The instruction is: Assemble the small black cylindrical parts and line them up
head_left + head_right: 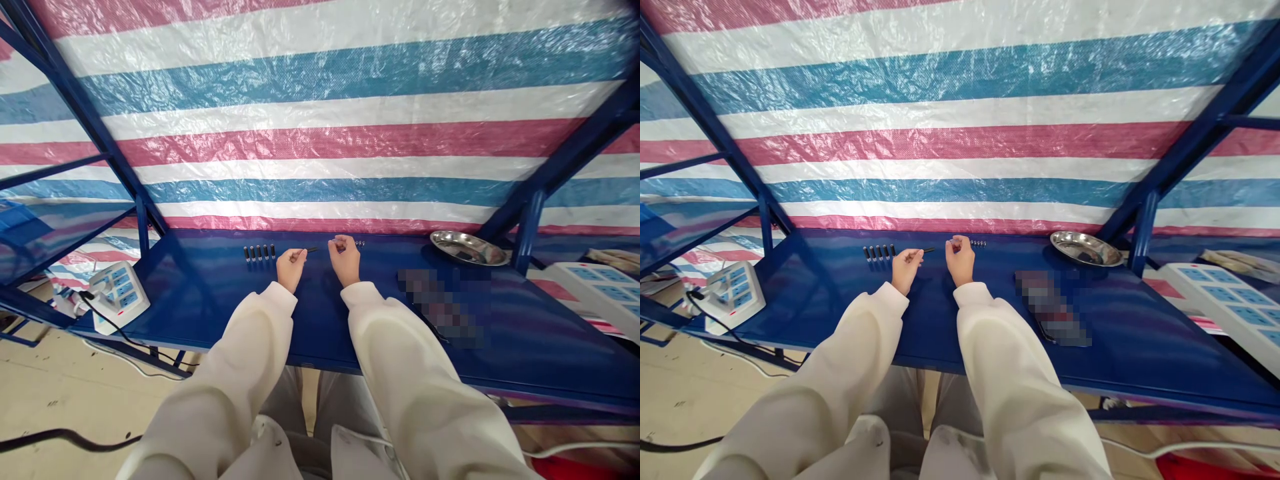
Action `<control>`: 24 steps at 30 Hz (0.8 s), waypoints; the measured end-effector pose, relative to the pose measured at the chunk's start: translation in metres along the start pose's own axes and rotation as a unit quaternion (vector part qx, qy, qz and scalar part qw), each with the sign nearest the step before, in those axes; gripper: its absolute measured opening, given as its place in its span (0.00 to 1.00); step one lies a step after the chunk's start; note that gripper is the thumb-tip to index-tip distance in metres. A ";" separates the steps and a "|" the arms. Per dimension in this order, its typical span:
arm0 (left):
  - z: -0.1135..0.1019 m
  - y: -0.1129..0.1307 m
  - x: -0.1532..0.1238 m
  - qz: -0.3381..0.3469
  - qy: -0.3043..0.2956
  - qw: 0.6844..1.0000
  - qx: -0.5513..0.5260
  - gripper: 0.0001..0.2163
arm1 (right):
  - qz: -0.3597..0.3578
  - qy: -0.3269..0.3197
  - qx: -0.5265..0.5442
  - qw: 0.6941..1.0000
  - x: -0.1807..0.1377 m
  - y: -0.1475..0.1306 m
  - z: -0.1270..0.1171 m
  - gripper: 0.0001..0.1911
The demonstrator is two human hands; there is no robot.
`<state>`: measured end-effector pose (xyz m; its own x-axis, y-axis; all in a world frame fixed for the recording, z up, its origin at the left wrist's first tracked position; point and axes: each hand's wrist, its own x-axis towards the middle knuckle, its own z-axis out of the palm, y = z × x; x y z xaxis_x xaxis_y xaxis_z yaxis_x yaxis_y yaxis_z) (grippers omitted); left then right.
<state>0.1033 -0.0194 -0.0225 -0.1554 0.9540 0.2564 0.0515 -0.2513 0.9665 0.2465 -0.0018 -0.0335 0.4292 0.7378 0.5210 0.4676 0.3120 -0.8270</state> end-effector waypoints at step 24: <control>0.002 0.004 -0.002 -0.029 0.063 0.996 -0.049 0.11 | -0.077 -0.266 -0.307 0.910 -0.003 0.001 0.028 0.10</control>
<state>0.1053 -0.0219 -0.0192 -0.2786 0.9406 0.1938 -0.0574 -0.2178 0.9743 0.2238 0.0129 -0.0422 -0.0370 0.9502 0.3094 0.9048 0.1633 -0.3933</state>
